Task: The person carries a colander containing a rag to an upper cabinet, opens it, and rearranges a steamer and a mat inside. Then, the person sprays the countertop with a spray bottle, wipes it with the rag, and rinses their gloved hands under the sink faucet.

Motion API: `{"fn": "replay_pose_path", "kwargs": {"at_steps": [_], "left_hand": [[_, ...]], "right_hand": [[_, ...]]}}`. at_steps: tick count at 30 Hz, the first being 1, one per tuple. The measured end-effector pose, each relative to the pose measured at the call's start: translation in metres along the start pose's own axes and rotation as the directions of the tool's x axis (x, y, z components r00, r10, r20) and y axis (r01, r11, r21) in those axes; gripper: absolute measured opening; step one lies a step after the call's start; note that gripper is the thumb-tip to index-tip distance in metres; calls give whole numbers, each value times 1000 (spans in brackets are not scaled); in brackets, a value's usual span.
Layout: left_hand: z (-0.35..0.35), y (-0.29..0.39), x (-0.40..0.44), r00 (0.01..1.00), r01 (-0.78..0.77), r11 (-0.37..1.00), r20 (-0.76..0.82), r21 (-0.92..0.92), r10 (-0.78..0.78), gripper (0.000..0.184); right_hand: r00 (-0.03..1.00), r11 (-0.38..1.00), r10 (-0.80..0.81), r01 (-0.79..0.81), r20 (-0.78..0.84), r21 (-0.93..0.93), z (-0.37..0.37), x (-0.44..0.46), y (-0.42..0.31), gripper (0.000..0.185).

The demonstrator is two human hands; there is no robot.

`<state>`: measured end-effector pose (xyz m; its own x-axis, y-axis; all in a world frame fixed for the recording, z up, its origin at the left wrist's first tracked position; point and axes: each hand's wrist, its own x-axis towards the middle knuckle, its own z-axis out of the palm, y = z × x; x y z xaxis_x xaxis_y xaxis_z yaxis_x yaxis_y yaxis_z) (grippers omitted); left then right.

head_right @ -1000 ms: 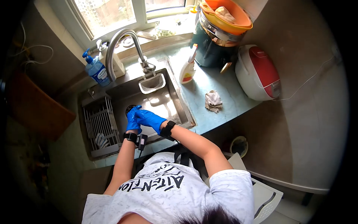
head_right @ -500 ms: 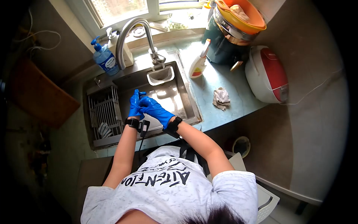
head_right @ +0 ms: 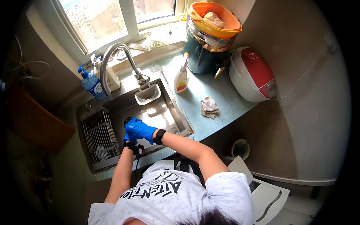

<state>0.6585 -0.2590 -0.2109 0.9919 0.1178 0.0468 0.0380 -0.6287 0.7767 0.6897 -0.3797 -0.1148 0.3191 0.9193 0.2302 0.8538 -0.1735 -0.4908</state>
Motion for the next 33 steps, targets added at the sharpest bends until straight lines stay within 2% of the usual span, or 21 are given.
{"fn": "replay_pose_path", "kwargs": {"at_steps": [2,3,4,6,8,9,10,12,13,14,15,17,18,19,20,21,22,24,27,30,33], "left_hand": [[0,2,-4,967,-240,949,138,203,214,22],[8,-4,-9,971,-240,955,-30,-176,239,20],[11,-15,-19,999,-52,980,-8,-191,52,25],[7,6,-22,998,28,989,52,-147,-20,28],[0,33,-26,973,183,982,151,-46,-175,33],[-3,44,-27,948,254,967,196,13,-251,36],[25,-10,-21,993,105,988,66,-110,-98,30],[79,-110,-9,954,-266,935,-202,-233,221,20],[62,-64,-20,932,-306,952,-201,5,301,17],[61,-68,-19,934,-301,954,-200,8,296,17],[60,-72,-17,936,-280,912,-125,301,329,17],[59,-81,-12,945,-232,580,39,781,324,18],[48,-65,-14,955,-256,777,27,575,295,20],[32,-35,-17,976,-201,920,14,-337,218,22],[22,-11,-21,976,-6,313,63,-950,209,25],[17,-1,-26,961,70,-74,47,-995,271,28],[15,5,-28,963,69,-75,47,-995,265,28],[10,23,-29,964,128,191,167,-973,209,28],[23,8,-35,990,96,439,132,-893,52,29],[47,-30,-39,993,114,686,75,-718,-86,33],[58,-76,-29,980,168,689,47,-705,-191,39]], "right_hand": [[1000,995,30,-30,4,100,-9,-4,3,12],[999,977,49,-53,23,208,-18,-4,1,13],[998,977,52,-55,18,205,-25,-2,-3,13],[895,970,113,-5,-431,244,-34,2,-10,15],[901,964,136,-25,-411,263,-23,6,-4,20],[965,950,222,-182,-141,255,-31,6,-8,21],[942,923,305,-328,137,201,-36,6,-10,23],[958,939,280,-287,65,188,-32,5,-12,21],[942,926,322,-333,89,177,-29,6,-14,20],[925,910,363,-378,113,168,-26,6,-16,19],[935,927,343,-352,90,132,-26,6,-18,16],[952,922,306,-302,21,244,-16,6,-17,16],[960,906,276,-242,-50,347,-11,6,-18,15],[959,882,285,-266,9,388,-6,11,-20,15],[959,881,282,-267,18,390,-7,10,-24,15],[921,837,383,-378,69,395,-19,11,-38,15],[862,821,500,-501,78,276,-33,10,-53,14],[700,701,708,-713,92,25,-73,8,-91,13],[905,895,390,-416,169,162,-4,6,-38,14],[956,870,273,-292,107,397,2,-1,-19,14],[976,776,216,-186,24,602,-13,-3,-12,25]]}}
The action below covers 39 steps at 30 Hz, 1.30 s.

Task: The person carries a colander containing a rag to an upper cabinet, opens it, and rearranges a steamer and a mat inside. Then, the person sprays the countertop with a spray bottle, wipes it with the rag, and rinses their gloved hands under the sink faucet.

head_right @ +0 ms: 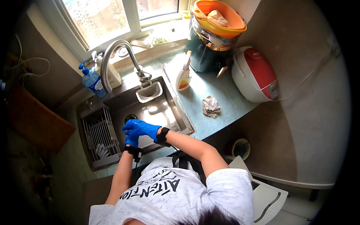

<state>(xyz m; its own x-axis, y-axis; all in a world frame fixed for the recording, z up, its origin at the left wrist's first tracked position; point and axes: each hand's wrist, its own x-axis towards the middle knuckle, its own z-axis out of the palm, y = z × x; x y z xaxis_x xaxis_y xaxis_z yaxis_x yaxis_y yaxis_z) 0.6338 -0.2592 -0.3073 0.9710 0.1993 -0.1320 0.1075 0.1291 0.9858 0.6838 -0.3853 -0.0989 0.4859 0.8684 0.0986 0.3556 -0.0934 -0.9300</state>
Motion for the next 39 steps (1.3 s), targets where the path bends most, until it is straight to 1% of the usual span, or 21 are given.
{"fn": "replay_pose_path", "kwargs": {"at_steps": [1,3,4,7,10,13,15,17,19,21,24,25,26,27,28,30,31,33,34,36,39], "left_hand": [[-10,-6,10,999,28,997,-20,-73,-30,41],[31,172,-24,999,17,982,45,-188,-8,26],[23,185,-19,998,-10,999,-58,-47,7,16],[19,233,-23,964,-127,974,-208,188,166,31],[33,234,-35,941,-172,971,-264,167,212,21],[46,164,-35,997,17,972,-77,236,1,19],[34,94,-41,992,-3,602,76,798,-96,36],[59,147,-57,955,37,285,50,958,-292,50],[48,125,-53,986,-75,618,-34,782,163,51],[48,142,-36,893,-240,499,-13,833,451,40],[79,189,-47,886,-137,664,-208,735,414,26],[68,143,-39,923,21,903,-354,430,148,23],[57,120,-45,968,69,910,-248,408,38,23],[50,104,-56,988,121,912,-134,391,-73,24],[50,93,-68,987,123,912,-141,392,-72,24],[58,103,-70,924,-147,591,-103,793,369,24],[65,120,-65,859,-188,413,-55,891,509,23],[87,158,-70,832,-113,789,-376,603,407,17],[92,160,-76,831,-73,815,-416,575,369,15],[104,167,-81,801,-82,849,-473,521,368,18],[75,87,-90,953,-82,653,-132,753,272,37]], "right_hand": [[999,983,27,-23,-18,183,-11,-4,-3,31],[996,950,87,-84,3,300,-45,-16,-33,43],[991,915,134,-125,5,383,-59,-26,-51,46],[986,981,57,-26,-157,194,-81,-43,-77,31],[822,998,36,2,-568,66,-65,-43,-41,22],[894,903,48,-230,-446,-364,-41,-52,31,25],[937,808,342,-335,-76,-484,-24,-78,101,46],[929,809,365,-346,-54,-475,-21,-84,118,60],[948,933,267,-299,-173,-199,-35,-82,84,56],[951,948,271,-291,-147,-133,-56,-78,45,53],[918,973,144,-199,-370,-114,-54,-70,36,28],[869,965,179,-246,-461,-90,-52,-66,36,22],[794,992,79,-125,-603,-35,-38,-63,56,28],[889,913,257,-352,-380,-207,-34,-67,79,26],[922,880,342,-382,-182,-283,-28,-77,97,42],[854,858,502,-471,140,-205,-28,-77,108,85],[937,904,329,-348,-115,-249,-17,-84,104,69],[903,930,356,-368,-242,-8,-24,-82,80,44],[887,971,148,-214,-438,-106,-20,-80,70,25],[862,977,148,-203,-484,-63,-25,-71,50,17],[914,958,56,-162,-401,-235,10,-77,117,30]]}}
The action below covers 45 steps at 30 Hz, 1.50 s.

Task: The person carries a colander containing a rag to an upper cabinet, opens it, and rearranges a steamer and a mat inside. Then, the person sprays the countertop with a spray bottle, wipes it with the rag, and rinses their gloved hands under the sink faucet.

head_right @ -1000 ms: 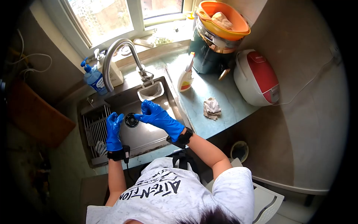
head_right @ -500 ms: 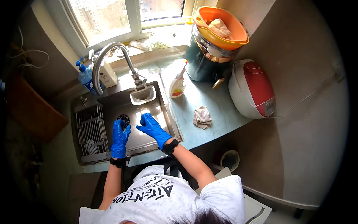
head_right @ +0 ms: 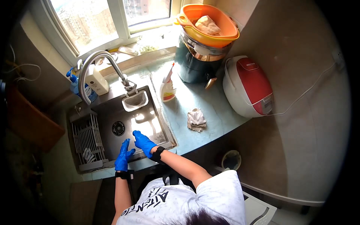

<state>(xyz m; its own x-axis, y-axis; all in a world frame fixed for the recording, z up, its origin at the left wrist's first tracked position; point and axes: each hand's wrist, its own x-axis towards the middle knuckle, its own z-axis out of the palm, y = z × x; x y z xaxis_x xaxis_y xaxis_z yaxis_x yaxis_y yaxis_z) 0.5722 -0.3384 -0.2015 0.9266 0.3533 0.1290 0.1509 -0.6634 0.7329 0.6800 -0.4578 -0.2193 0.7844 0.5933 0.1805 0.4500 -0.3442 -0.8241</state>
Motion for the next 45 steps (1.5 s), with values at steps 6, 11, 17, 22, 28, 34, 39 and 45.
{"fn": "replay_pose_path", "kwargs": {"at_steps": [6,11,17,22,28,34,39,45], "left_hand": [[-35,57,13,986,61,982,-143,-178,-87,35],[-30,41,-34,996,75,964,-18,-256,-82,45],[-63,62,-64,987,2,944,-154,-330,-56,48],[-47,51,-105,957,-122,952,-289,-279,37,49],[-21,76,-123,969,40,925,-211,-379,-129,54],[-20,80,-135,952,68,866,-227,-495,-204,50],[-37,56,-136,924,49,923,-333,-381,-186,42],[-17,103,-90,939,119,795,-194,-595,-286,35]], "right_hand": [[966,933,241,-257,94,251,-53,-5,-36,35],[914,975,222,-212,339,-66,-35,-18,-21,55],[978,984,-43,6,206,179,-51,-60,-103,48],[989,989,-148,148,11,-17,-36,-100,-81,54],[981,972,190,-183,-34,150,-116,-156,-45,57],[872,723,485,-352,-73,594,-214,-154,-13,51],[884,537,467,-271,-15,799,-281,-122,-30,36],[948,168,316,-34,-21,985,-416,-49,11,33]]}}
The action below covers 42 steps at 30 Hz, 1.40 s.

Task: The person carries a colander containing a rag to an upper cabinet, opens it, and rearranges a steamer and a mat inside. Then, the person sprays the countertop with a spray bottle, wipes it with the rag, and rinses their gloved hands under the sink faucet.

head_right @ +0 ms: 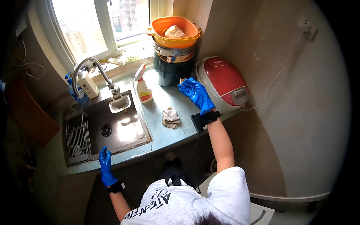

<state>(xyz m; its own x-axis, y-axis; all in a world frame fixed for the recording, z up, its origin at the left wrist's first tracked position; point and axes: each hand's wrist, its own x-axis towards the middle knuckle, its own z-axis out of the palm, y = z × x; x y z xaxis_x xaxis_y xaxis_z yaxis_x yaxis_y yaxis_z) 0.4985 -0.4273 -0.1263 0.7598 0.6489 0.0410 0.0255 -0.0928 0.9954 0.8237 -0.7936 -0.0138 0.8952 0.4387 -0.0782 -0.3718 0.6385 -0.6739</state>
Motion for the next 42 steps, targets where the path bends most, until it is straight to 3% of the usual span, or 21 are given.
{"fn": "replay_pose_path", "kwargs": {"at_steps": [5,6,7,9,10,11,13,14,17,19,21,23,25,29,31,32,35,36,39,40,42], "left_hand": [[97,33,39,983,-102,994,152,-35,106,33],[115,45,45,976,-95,995,198,32,87,33],[132,58,48,969,-86,991,241,100,60,33],[167,73,57,956,-123,991,275,58,102,34],[180,82,62,945,-131,989,309,74,102,33],[193,95,66,934,-139,986,343,90,100,32],[211,104,74,929,-87,995,365,59,59,30],[219,112,78,925,-59,997,379,44,38,30],[235,131,89,928,-21,1000,373,-12,24,30],[244,135,99,936,-10,999,352,-50,26,29],[253,138,111,918,-57,996,389,-71,80,30],[260,135,122,902,-41,997,426,-66,65,31],[274,140,130,864,-11,983,493,-184,102,31],[310,145,153,905,-41,959,397,-282,155,34],[317,155,173,861,201,837,499,-509,97,40],[324,141,188,811,306,708,564,-637,157,43],[341,160,211,768,451,618,633,-644,99,45],[334,186,198,777,441,642,625,-627,76,47],[322,168,202,793,361,732,603,-577,84,49],[311,160,192,781,305,755,606,-580,150,46],[290,146,172,748,186,782,602,-594,280,43]], "right_hand": [[999,996,10,-12,31,94,-14,88,-88,36],[1000,999,24,-24,-9,42,-18,108,-98,50],[1000,999,29,-29,-6,42,-25,122,-106,50],[948,999,37,-43,-318,-13,-19,140,-117,71],[971,996,22,-42,-237,-80,-22,147,-121,86],[974,996,29,-48,-226,-79,-21,155,-124,86],[944,986,80,-122,-320,-112,-21,170,-130,67],[977,985,134,-150,-167,-84,-26,179,-132,62],[975,962,224,-221,-3,-161,-40,188,-139,58],[968,952,251,-248,-4,-178,-44,192,-148,54],[965,932,261,-249,12,-263,-53,205,-154,51],[970,930,179,-113,163,-350,-61,209,-151,49],[959,925,240,-178,153,-335,-57,204,-157,51],[959,945,205,-141,197,-295,-28,174,-154,50],[961,923,204,-125,187,-365,-20,153,-158,50],[968,909,173,-85,182,-409,-5,135,-156,47],[987,875,109,-39,117,-482,-2,109,-150,44],[984,874,66,24,168,-485,3,94,-146,41],[982,853,84,17,170,-521,10,62,-142,38],[988,854,116,-48,98,-518,19,47,-142,37],[987,848,82,3,137,-530,26,16,-135,42]]}}
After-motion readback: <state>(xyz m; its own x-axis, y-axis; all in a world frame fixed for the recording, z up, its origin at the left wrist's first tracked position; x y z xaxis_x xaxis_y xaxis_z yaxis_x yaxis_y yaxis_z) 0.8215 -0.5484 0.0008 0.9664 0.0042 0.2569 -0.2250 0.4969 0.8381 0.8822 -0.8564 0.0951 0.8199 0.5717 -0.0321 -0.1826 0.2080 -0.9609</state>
